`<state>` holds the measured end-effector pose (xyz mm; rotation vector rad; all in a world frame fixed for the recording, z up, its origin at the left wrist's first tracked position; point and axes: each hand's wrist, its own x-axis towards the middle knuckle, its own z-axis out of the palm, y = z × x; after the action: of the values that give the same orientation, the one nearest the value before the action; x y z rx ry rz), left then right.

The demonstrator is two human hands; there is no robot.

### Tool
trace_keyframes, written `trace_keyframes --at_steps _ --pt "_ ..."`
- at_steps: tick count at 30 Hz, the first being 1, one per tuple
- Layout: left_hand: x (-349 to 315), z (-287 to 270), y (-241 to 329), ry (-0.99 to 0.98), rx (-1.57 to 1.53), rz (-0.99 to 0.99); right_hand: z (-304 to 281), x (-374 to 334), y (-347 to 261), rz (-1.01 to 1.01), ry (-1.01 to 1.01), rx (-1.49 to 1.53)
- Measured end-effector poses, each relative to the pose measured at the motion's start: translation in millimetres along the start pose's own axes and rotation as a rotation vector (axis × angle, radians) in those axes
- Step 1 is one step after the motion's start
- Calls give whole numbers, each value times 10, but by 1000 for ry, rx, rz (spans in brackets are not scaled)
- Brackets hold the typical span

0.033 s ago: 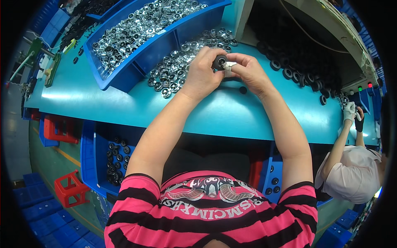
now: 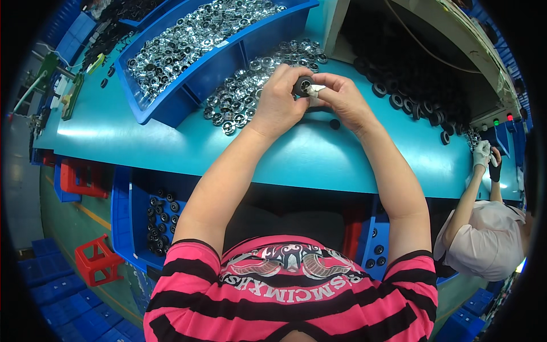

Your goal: Assembling metal rings and plastic components into toy parts at a factory workbench.

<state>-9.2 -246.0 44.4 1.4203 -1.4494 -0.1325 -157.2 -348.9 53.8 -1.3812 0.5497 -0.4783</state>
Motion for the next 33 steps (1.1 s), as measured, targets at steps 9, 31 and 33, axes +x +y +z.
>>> trace_keyframes --at_steps 9,31,33 --pt "-5 -80 68 31 49 38 -68 50 48 -64 16 -130" --pt "-2099 -2209 755 -11 687 -484 -1256 1407 -248 -75 613 -1828" --pt "-1688 -1896 773 -30 489 -328 -1174 1161 -329 -178 559 -1802"
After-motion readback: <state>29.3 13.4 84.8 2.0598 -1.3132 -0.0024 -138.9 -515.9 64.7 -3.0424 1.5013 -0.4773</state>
